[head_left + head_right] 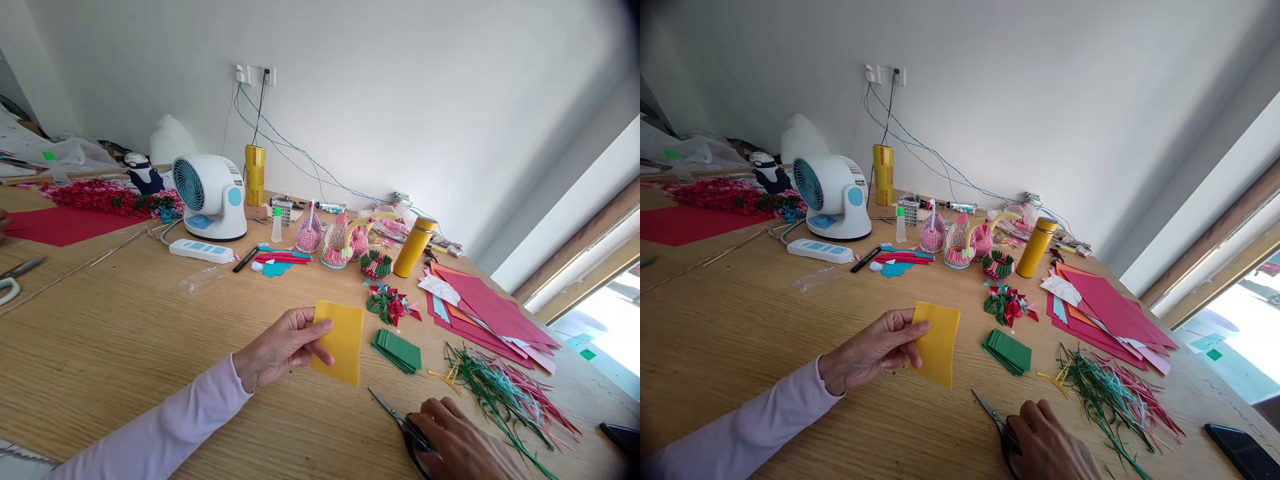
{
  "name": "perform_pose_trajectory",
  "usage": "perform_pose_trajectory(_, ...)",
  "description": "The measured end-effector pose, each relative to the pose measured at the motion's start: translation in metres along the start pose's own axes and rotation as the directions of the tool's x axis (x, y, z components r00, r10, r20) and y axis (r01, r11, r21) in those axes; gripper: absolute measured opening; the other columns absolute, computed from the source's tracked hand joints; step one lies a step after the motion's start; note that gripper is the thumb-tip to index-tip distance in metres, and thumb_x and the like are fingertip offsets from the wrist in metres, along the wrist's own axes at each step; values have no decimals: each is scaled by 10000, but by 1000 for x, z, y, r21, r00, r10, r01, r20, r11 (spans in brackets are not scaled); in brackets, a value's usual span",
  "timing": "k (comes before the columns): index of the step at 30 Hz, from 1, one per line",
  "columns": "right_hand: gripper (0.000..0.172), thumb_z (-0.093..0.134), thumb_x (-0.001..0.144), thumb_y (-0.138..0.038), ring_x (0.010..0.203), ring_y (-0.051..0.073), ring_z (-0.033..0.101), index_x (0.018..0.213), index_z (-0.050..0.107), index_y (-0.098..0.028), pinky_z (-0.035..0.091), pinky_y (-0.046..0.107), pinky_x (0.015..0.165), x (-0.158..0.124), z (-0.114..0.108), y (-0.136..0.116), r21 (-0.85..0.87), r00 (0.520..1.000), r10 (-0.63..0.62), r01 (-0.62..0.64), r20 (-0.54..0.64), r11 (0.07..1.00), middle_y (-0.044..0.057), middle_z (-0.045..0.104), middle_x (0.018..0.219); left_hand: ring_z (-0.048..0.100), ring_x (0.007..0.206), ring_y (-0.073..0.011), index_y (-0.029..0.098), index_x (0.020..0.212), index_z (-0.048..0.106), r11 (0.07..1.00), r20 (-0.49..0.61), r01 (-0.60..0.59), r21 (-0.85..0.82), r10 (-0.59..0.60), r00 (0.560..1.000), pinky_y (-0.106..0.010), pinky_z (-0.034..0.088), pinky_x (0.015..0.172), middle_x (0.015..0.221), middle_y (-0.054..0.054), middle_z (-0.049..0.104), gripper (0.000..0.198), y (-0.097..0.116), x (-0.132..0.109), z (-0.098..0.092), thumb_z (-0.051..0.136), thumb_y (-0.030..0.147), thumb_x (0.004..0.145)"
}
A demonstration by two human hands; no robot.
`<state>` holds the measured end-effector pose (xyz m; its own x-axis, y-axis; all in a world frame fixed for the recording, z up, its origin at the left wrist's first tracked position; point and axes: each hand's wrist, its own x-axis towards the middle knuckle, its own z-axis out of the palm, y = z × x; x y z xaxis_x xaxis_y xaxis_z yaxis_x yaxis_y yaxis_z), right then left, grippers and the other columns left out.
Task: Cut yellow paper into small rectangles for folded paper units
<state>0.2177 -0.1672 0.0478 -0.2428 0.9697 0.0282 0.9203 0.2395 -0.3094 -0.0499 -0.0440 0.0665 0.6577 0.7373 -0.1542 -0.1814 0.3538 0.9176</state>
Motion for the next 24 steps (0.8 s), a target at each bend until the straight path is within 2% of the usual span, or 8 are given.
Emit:
perform_pose_trajectory(2,152,595,820,-323,821,261,632,891,707,-248,491,334,693,13,-11,-13,136,994,-4,19,-109,991,89,707,869,541,419,-36,143,834,580,1000,-15,15,-5,-15,1000,-160,93,343,561,42,611,311,-1,1,3,692,421,753)
perform_pose_trajectory(4,242,578,843,-404,804,244,624,979,675,-229,477,318,653,32,-15,-26,342,968,114,-32,-223,939,82,701,877,484,360,-30,149,826,559,1000,-11,13,8,-13,1000,-164,82,335,505,60,578,332,-4,3,7,682,448,753)
perform_pose_trajectory(6,311,553,851,-461,687,200,601,971,661,-195,421,267,511,54,-11,-36,542,981,137,-41,-137,840,59,683,815,464,340,-35,149,868,556,999,8,-3,37,3,1000,-160,93,332,490,58,574,354,-7,6,11,646,479,776)
perform_pose_trajectory(8,341,559,840,-485,604,156,546,783,654,-163,400,249,509,73,-1,-40,671,991,86,4,-100,741,30,640,698,460,328,-48,148,906,550,996,19,-35,85,33,999,-156,112,327,472,55,571,379,-10,8,13,592,510,805)
perform_pose_trajectory(11,342,605,810,-491,579,140,535,727,611,-159,406,244,532,89,14,-37,822,988,102,38,-116,568,7,618,647,398,273,-52,150,868,528,967,3,-110,231,112,994,-156,131,312,390,80,500,395,-15,9,8,530,543,831)
perform_pose_trajectory(15,320,665,773,-477,636,158,580,762,609,-162,439,251,584,91,20,-35,917,987,131,34,-94,398,7,639,667,291,241,-26,162,736,478,901,10,-155,406,165,986,-156,124,308,358,118,387,397,-21,11,-5,524,545,829)
perform_pose_trajectory(21,337,678,766,-484,504,92,462,840,622,-160,323,198,441,91,22,-43,956,989,122,42,-80,290,-6,637,674,523,351,-65,151,738,486,896,57,-194,400,187,981,-152,246,330,551,62,503,400,-29,17,-7,531,538,825)
perform_pose_trajectory(24,271,684,787,-417,522,95,474,822,620,-156,305,189,437,91,28,-42,968,986,145,42,-80,248,-8,628,664,543,407,-64,121,787,541,908,54,-199,369,193,980,-166,319,369,700,6,579,417,-33,19,-4,558,537,807)
